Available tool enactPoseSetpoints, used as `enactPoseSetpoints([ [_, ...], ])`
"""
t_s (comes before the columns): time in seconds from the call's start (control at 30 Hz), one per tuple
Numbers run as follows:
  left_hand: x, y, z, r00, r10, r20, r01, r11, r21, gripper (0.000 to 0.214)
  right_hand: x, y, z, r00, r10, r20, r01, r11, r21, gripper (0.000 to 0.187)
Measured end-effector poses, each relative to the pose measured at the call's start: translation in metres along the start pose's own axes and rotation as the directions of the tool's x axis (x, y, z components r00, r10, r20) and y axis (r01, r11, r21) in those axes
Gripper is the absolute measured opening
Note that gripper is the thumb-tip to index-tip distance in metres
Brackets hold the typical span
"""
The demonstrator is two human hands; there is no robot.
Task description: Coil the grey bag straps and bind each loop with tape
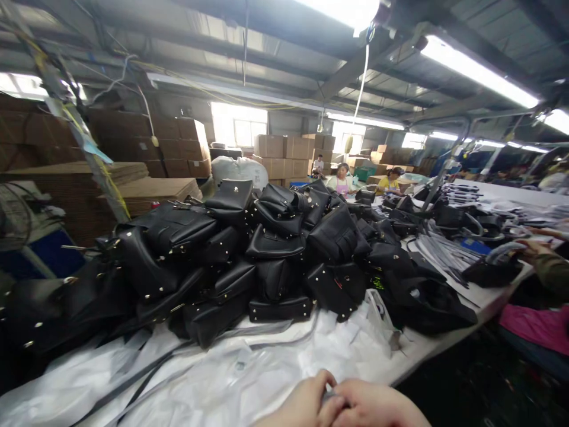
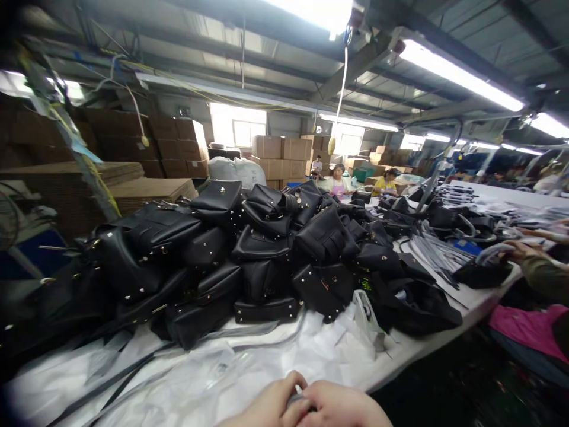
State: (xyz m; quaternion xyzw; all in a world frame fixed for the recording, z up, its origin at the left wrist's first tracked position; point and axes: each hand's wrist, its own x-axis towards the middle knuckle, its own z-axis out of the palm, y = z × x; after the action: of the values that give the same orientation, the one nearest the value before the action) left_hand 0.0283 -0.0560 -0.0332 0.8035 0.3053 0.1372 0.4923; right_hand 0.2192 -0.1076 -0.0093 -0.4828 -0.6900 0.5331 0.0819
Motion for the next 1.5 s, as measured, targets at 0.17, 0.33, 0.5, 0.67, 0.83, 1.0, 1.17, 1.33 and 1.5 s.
enactPoseSetpoints([
  [0.17,-0.031,-0.002,0.019,0.990,-0.011,-0.139,-0.001,0.996,-0.084,0.029,0.005,0.014,0.033,0.994,-0.052,-0.099,0.068,0.984,0.167,0.032],
  [0.33,-0.039,-0.008,0.007,0.997,-0.013,-0.078,-0.006,0.970,-0.242,0.034,0.007,0.024,0.060,0.975,-0.103,-0.199,0.155,0.952,0.263,0.042],
  [0.5,-0.026,-0.002,-0.007,0.992,0.033,0.123,-0.010,0.982,-0.187,0.031,0.013,0.016,0.051,0.984,-0.137,-0.111,0.152,0.978,0.142,0.039],
  [0.67,-0.022,-0.013,0.005,0.993,-0.071,0.094,0.088,0.979,-0.183,0.035,0.021,0.025,0.050,0.986,-0.162,-0.038,0.166,0.960,0.227,0.040],
  [0.83,-0.036,-0.029,0.017,0.967,-0.253,-0.036,0.228,0.918,-0.324,0.041,0.029,0.069,0.043,0.995,0.037,0.090,-0.067,0.931,0.358,0.050],
  [1.0,-0.049,-0.034,0.014,0.895,-0.443,-0.051,0.387,0.829,-0.403,0.048,0.043,0.123,0.027,0.899,0.406,-0.165,-0.381,0.910,0.162,0.033],
  [1.17,-0.064,-0.040,0.011,0.823,-0.558,-0.108,0.451,0.757,-0.473,0.054,0.057,0.158,0.018,0.815,0.463,-0.348,-0.469,0.880,0.073,0.023],
  [1.33,-0.073,-0.043,0.008,0.731,-0.663,-0.160,0.528,0.699,-0.483,0.063,0.058,0.194,-0.013,0.585,0.521,-0.622,-0.609,0.788,0.087,0.019],
  [1.5,-0.066,-0.041,0.009,0.691,-0.705,-0.159,0.577,0.670,-0.467,0.067,0.036,0.230,-0.055,0.278,0.521,-0.807,-0.735,0.657,0.170,0.034],
])
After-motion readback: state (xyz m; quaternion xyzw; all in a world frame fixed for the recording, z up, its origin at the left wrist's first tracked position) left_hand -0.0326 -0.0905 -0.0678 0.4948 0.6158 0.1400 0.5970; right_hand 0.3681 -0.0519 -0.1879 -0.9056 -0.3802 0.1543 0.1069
